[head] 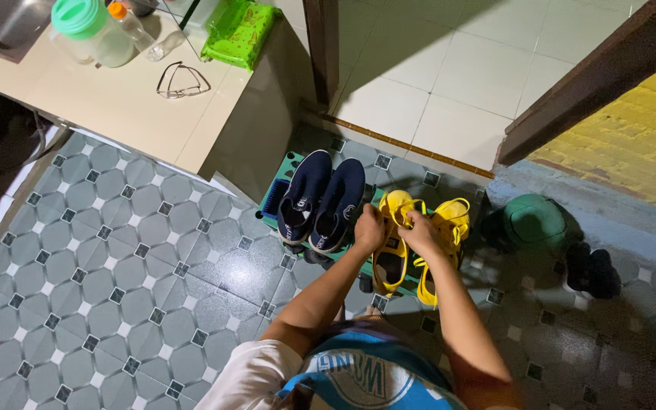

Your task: The person unlaces a pair of yellow sneakers, removes the laces, briefly uses a blue brush on the shoes, and then relaces the sneakers. The shoes remain on a green plastic stand during the process.

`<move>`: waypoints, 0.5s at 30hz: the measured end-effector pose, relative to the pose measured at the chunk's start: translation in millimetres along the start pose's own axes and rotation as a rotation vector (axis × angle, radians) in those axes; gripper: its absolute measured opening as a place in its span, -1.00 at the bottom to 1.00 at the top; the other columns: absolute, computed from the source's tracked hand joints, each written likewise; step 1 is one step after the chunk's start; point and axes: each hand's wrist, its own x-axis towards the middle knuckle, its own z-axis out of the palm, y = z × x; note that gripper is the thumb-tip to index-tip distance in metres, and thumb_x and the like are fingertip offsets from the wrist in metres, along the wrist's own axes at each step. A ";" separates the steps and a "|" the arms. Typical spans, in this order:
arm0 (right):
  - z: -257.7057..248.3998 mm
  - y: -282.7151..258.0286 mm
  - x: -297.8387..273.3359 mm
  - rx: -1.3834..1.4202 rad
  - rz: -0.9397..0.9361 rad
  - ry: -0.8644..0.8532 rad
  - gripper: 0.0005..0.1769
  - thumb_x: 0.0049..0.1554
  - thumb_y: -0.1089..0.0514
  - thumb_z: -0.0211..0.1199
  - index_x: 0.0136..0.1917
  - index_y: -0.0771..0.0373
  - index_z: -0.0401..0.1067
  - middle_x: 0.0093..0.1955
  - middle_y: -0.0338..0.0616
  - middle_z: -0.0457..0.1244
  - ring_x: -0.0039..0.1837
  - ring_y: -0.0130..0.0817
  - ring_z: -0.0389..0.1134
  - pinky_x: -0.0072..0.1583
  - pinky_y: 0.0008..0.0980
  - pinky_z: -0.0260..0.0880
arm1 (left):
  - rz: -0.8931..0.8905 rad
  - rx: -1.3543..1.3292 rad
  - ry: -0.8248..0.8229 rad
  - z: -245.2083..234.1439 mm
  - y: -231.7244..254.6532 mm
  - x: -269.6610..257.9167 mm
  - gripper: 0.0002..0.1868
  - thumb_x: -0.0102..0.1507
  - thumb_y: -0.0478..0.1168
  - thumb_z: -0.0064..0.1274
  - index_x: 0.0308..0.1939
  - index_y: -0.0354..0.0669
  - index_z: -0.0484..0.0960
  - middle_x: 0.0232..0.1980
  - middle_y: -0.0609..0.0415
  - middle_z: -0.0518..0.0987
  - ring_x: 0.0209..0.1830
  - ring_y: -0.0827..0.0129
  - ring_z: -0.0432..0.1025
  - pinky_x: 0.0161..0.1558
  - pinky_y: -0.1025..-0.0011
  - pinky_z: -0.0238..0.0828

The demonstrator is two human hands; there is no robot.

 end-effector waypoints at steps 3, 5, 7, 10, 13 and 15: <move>-5.3 -3.7 -3.3 0.047 0.080 -0.067 -0.36 -0.02 0.06 0.40 0.31 0.26 0.42 0.26 0.14 0.34 0.30 0.03 0.37 0.31 -0.15 0.36 | 0.005 0.000 0.022 -0.2 -4.0 3.5 -0.72 0.39 -0.08 -0.07 -0.03 -0.25 0.41 -0.15 -0.31 0.64 -0.08 -0.26 0.52 -0.03 -0.07 0.40; -6.4 -6.0 -3.9 0.045 0.064 -0.060 -0.35 -0.03 0.07 0.41 0.31 0.27 0.42 0.28 0.14 0.33 0.32 0.04 0.35 0.32 -0.15 0.33 | 0.009 -0.007 0.038 -2.9 -5.6 5.4 -0.72 0.38 -0.08 -0.08 -0.03 -0.26 0.40 -0.15 -0.31 0.64 -0.07 -0.25 0.52 -0.03 -0.06 0.40; -5.5 -5.8 -3.6 0.040 0.051 -0.050 -0.34 -0.04 0.08 0.42 0.31 0.27 0.42 0.29 0.14 0.32 0.33 0.05 0.34 0.32 -0.15 0.32 | 0.004 -0.012 0.052 -4.7 -6.5 7.7 -0.71 0.37 -0.08 -0.07 -0.03 -0.26 0.40 -0.15 -0.31 0.65 -0.07 -0.24 0.52 -0.03 -0.06 0.41; -2.5 -2.7 -1.9 0.021 0.045 -0.040 -0.35 -0.06 0.08 0.44 0.29 0.27 0.42 0.28 0.16 0.31 0.32 0.07 0.33 0.31 -0.14 0.31 | 0.021 -0.054 0.096 -5.5 -7.6 10.7 -0.71 0.38 -0.09 -0.09 -0.02 -0.27 0.38 -0.13 -0.30 0.64 -0.07 -0.25 0.52 -0.03 -0.06 0.40; 0.6 1.6 -0.3 0.016 0.035 -0.021 -0.37 -0.08 0.09 0.45 0.26 0.27 0.44 0.24 0.16 0.33 0.28 0.07 0.35 0.28 -0.14 0.34 | -0.001 -0.077 0.136 -6.8 -10.1 16.5 -0.70 0.41 -0.10 -0.12 0.04 -0.29 0.34 -0.14 -0.34 0.60 -0.11 -0.28 0.50 -0.07 -0.04 0.40; 3.9 3.1 0.1 0.045 -0.009 0.021 -0.38 -0.11 0.09 0.46 0.22 0.26 0.46 0.17 0.14 0.37 0.23 0.05 0.39 0.25 -0.15 0.38 | 0.014 -0.119 0.150 -7.0 -11.5 18.4 -0.70 0.40 -0.10 -0.12 0.01 -0.29 0.34 -0.16 -0.32 0.60 -0.13 -0.26 0.51 -0.09 -0.02 0.41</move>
